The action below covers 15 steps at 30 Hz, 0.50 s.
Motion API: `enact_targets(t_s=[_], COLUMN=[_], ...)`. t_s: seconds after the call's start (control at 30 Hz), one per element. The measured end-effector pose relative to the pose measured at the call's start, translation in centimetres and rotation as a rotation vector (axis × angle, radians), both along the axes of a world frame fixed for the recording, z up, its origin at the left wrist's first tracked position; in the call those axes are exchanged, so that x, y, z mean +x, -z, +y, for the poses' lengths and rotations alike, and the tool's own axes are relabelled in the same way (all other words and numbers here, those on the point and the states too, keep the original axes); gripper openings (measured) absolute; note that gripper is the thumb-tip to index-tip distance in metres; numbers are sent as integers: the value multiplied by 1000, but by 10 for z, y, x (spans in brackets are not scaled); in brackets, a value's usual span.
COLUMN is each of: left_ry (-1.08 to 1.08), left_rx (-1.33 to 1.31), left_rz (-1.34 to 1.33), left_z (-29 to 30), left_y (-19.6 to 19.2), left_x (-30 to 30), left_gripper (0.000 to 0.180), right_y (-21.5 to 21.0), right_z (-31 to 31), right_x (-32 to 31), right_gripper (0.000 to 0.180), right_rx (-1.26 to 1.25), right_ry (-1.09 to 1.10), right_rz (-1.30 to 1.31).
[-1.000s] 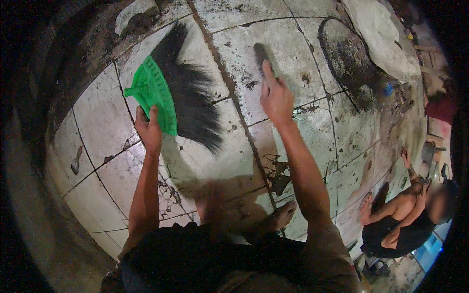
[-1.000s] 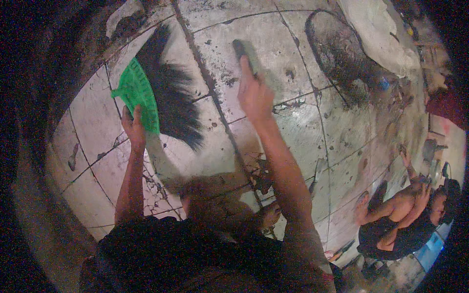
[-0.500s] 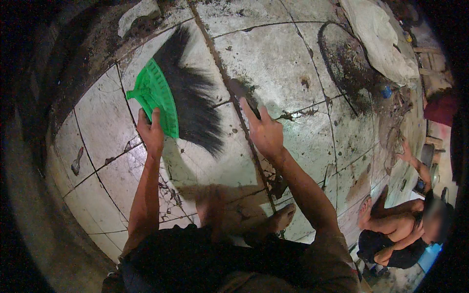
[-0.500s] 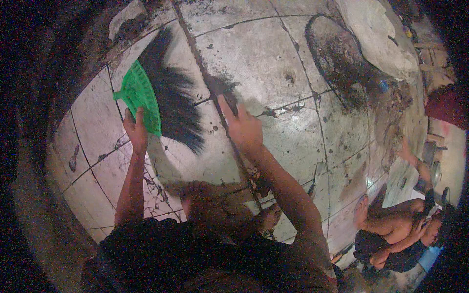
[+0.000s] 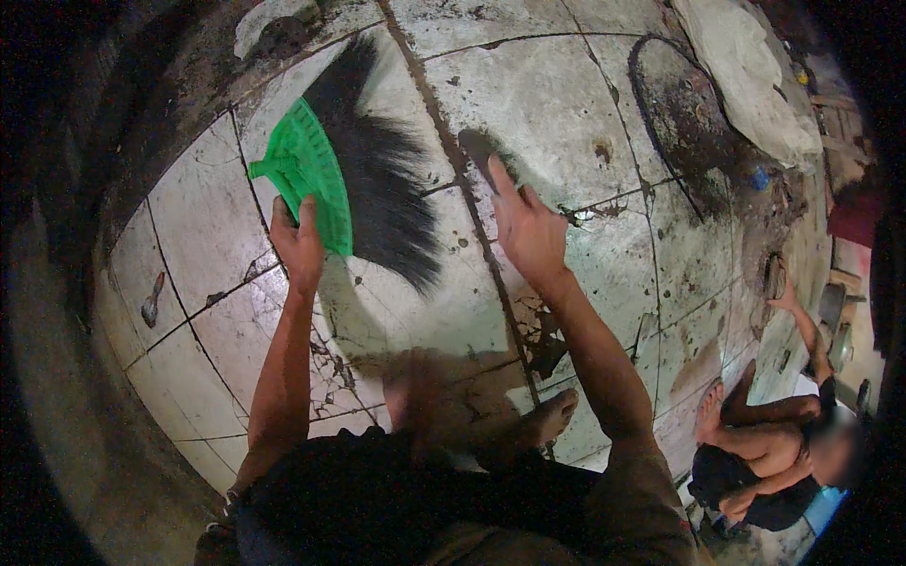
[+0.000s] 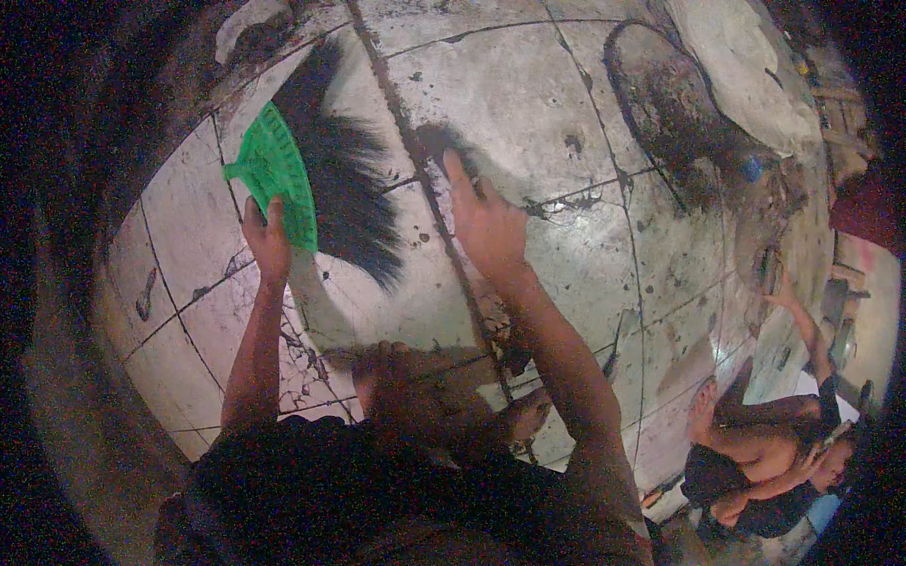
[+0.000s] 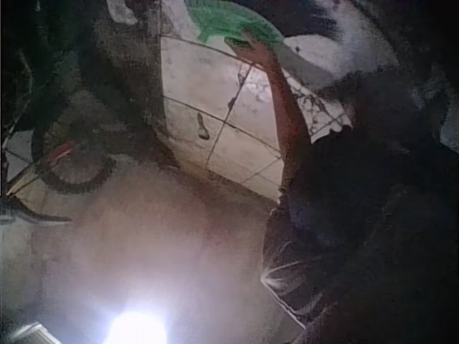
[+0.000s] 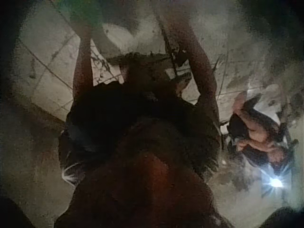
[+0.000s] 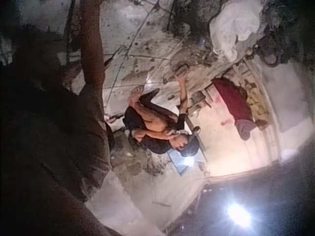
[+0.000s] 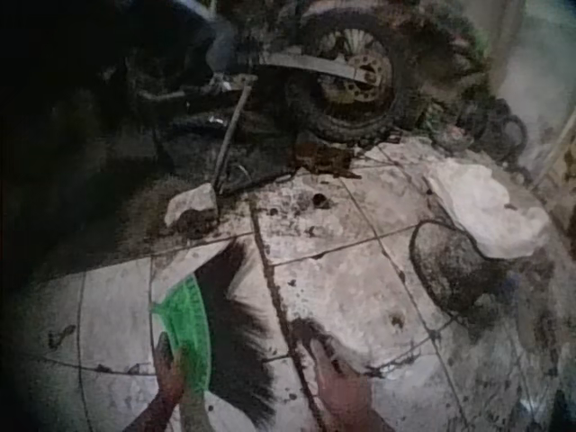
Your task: The person sweeps a tiled floor using a green broom and a dustpan, gathering debris into a pile. Another person is visible nearby but not participating in the sweeping.
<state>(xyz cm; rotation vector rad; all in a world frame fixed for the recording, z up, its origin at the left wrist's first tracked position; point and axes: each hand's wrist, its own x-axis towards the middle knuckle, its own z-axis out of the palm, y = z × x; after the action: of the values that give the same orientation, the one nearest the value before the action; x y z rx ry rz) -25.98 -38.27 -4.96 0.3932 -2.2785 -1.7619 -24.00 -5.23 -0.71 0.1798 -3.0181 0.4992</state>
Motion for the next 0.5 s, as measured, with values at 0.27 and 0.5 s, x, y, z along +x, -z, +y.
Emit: enact_targets(t_s=[0.27, 0.5], left_ry=[-21, -78], left_rx=[3, -12], left_rz=[-17, -15], left_z=[1, 1], left_y=[0, 4], left_x=[4, 0], left_gripper=[19, 21], right_y=[13, 15], right_z=[-12, -23], right_x=[8, 23], right_gripper=[65, 62], right_rx=[63, -74], right_ry=[8, 15], right_rz=[-62, 79])
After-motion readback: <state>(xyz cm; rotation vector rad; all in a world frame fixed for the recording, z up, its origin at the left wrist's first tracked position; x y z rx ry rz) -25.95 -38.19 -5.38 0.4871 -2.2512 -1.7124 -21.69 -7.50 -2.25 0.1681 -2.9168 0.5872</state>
